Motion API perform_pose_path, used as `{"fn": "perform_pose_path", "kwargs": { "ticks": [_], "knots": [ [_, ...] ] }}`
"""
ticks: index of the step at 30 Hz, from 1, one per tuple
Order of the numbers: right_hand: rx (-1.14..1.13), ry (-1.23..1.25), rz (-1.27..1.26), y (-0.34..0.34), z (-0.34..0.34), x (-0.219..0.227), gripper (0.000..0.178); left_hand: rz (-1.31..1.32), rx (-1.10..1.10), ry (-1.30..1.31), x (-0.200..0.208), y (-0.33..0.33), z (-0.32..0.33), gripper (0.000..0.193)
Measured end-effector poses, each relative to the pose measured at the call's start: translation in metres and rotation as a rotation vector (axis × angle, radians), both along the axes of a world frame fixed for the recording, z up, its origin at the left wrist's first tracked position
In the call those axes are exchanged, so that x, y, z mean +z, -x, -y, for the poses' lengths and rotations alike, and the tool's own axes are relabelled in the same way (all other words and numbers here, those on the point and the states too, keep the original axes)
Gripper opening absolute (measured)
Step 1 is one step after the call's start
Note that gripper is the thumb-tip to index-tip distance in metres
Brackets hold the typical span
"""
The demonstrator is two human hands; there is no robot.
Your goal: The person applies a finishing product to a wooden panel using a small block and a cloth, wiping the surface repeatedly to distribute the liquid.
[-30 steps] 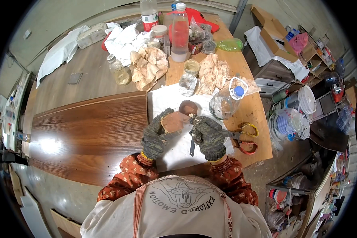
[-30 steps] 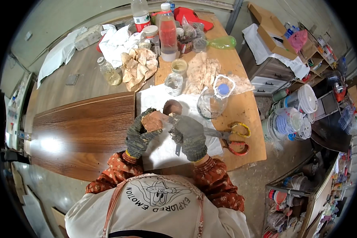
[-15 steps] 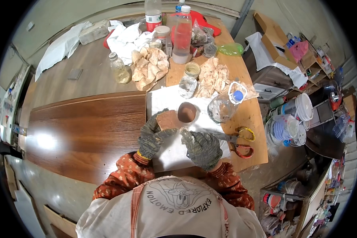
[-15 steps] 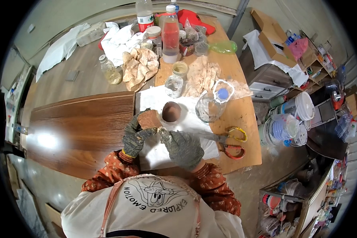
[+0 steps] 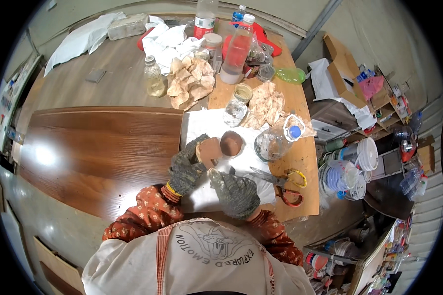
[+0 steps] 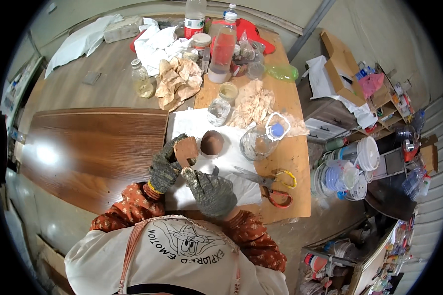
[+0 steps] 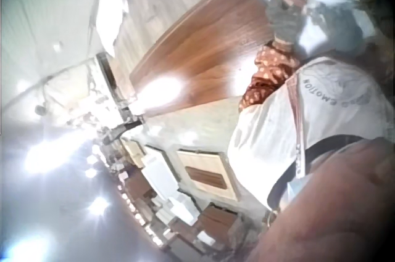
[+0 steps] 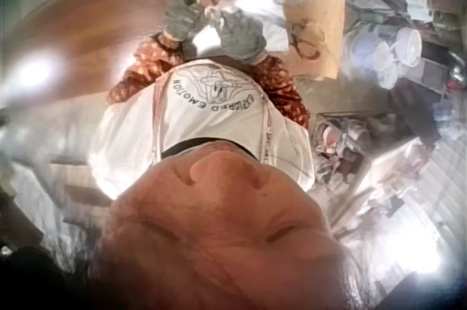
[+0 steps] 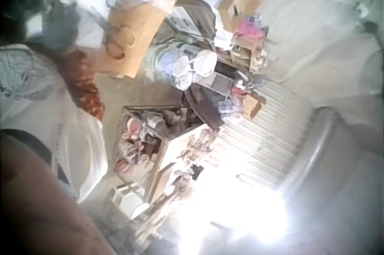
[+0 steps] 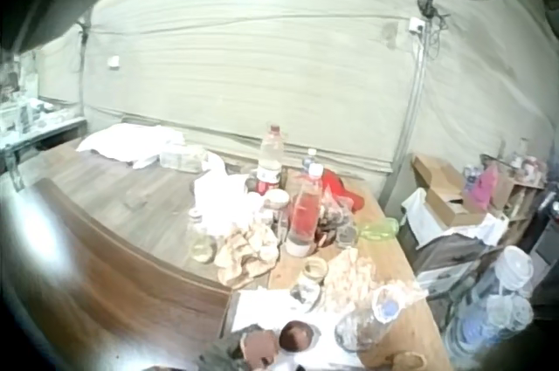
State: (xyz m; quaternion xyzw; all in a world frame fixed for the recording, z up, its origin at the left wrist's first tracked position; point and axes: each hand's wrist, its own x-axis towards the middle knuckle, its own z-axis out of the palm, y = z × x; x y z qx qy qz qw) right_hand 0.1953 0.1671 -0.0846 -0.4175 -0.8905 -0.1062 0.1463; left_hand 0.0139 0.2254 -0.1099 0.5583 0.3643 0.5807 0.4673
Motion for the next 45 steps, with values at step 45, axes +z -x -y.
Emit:
{"fn": "perform_pose_path", "kwargs": {
  "ticks": [45],
  "knots": [
    [-0.322, 1.206, -1.631, -0.015, -0.048, 0.036, 0.021, 0.334, -0.357, 0.254, 0.020, 0.000, 0.002, 0.064]
  ]
}}
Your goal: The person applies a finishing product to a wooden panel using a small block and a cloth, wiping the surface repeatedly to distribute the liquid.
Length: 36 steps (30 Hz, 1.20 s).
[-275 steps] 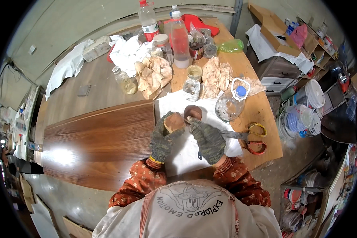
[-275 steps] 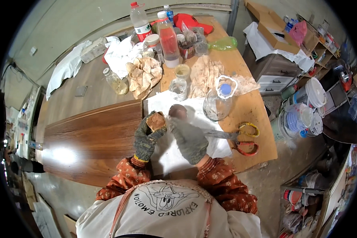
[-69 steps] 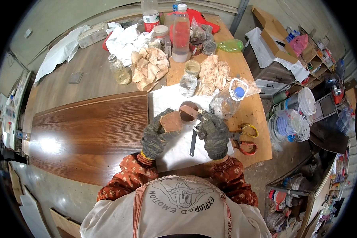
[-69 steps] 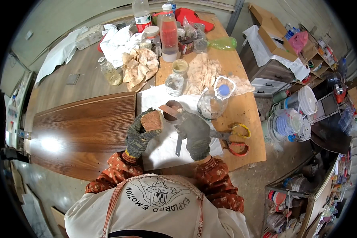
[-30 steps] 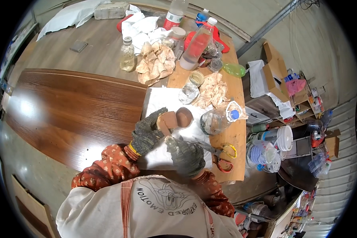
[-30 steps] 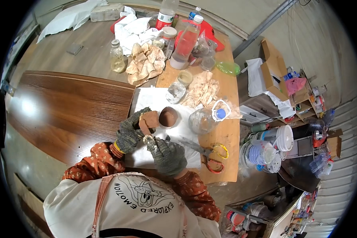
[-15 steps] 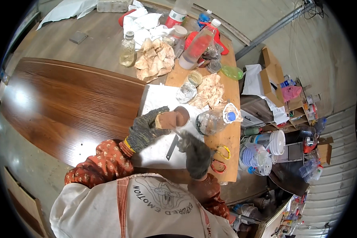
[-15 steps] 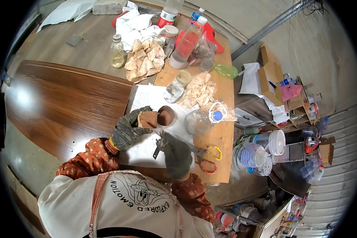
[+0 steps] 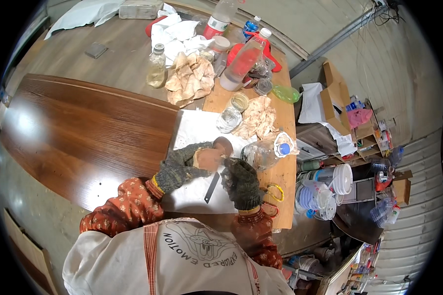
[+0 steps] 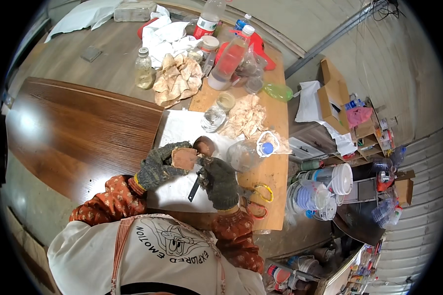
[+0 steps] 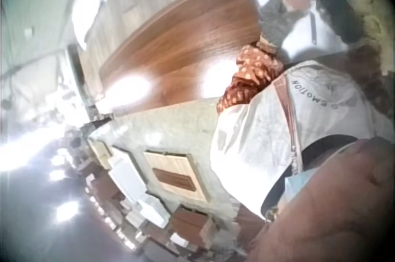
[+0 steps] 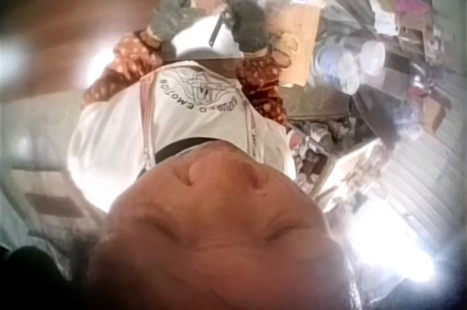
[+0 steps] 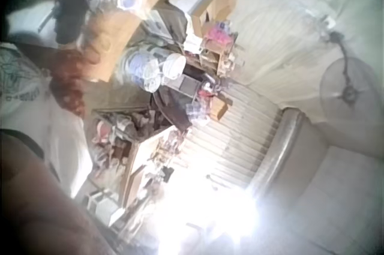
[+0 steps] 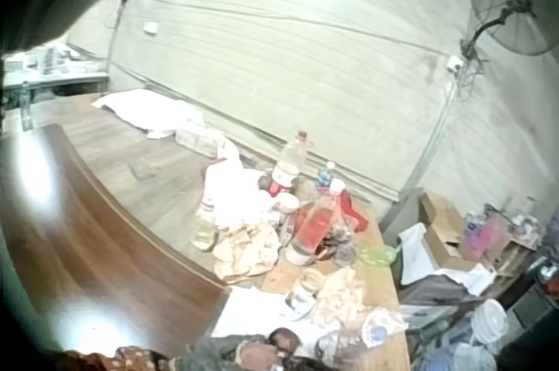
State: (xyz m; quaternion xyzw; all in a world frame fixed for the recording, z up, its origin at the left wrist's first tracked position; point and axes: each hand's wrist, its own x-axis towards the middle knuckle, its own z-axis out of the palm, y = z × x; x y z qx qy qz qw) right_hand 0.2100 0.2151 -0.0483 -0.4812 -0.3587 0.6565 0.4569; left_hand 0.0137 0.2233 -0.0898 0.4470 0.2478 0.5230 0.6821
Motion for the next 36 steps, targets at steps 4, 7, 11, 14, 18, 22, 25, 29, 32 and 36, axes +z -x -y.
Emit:
{"fn": "perform_pose_path", "kwargs": {
  "ticks": [4, 7, 11, 14, 18, 22, 25, 29, 32, 36],
  "knots": [
    [0.061, -0.470, 0.494, -0.010, -0.016, -0.005, 0.023, -0.117, 0.047, -0.037, -0.005, 0.001, -0.003, 0.065],
    [-0.183, -0.300, 0.227, -0.001, -0.004, 0.018, 0.021, -0.104, 0.060, -0.002, -0.007, 0.001, -0.002, 0.063],
    [0.123, -1.104, 1.331, -0.003, 0.009, -0.001, 0.015, -0.081, 0.106, 0.005, -0.008, 0.004, -0.001, 0.054],
    [0.238, -1.260, 1.345, 0.002, 0.016, 0.025, 0.013, -0.224, 0.200, -0.070, -0.011, 0.009, -0.005, 0.048],
    [0.163, -1.100, 1.511, -0.010, 0.009, 0.039, 0.016, -0.240, 0.350, -0.140, -0.017, 0.007, -0.010, 0.049],
    [-0.259, -1.181, 1.164, -0.007, -0.041, 0.043, 0.018, -0.140, 0.316, -0.058, -0.012, 0.000, -0.011, 0.051],
    [0.002, -0.925, 1.557, -0.020, -0.082, 0.024, 0.025, -0.265, 0.360, -0.043, -0.008, 0.000, -0.007, 0.054],
    [-0.151, -0.487, 1.183, -0.007, -0.092, 0.036, 0.046, -0.150, 0.323, 0.045, -0.021, 0.010, -0.006, 0.052],
    [-0.362, -0.714, 1.173, -0.034, -0.082, 0.049, 0.037, -0.182, 0.379, -0.025, 0.008, -0.003, -0.006, 0.053],
    [-0.274, -0.784, 1.397, -0.025, -0.076, 0.071, 0.033, -0.224, 0.390, -0.024, -0.007, 0.010, -0.005, 0.055]
  ]
}}
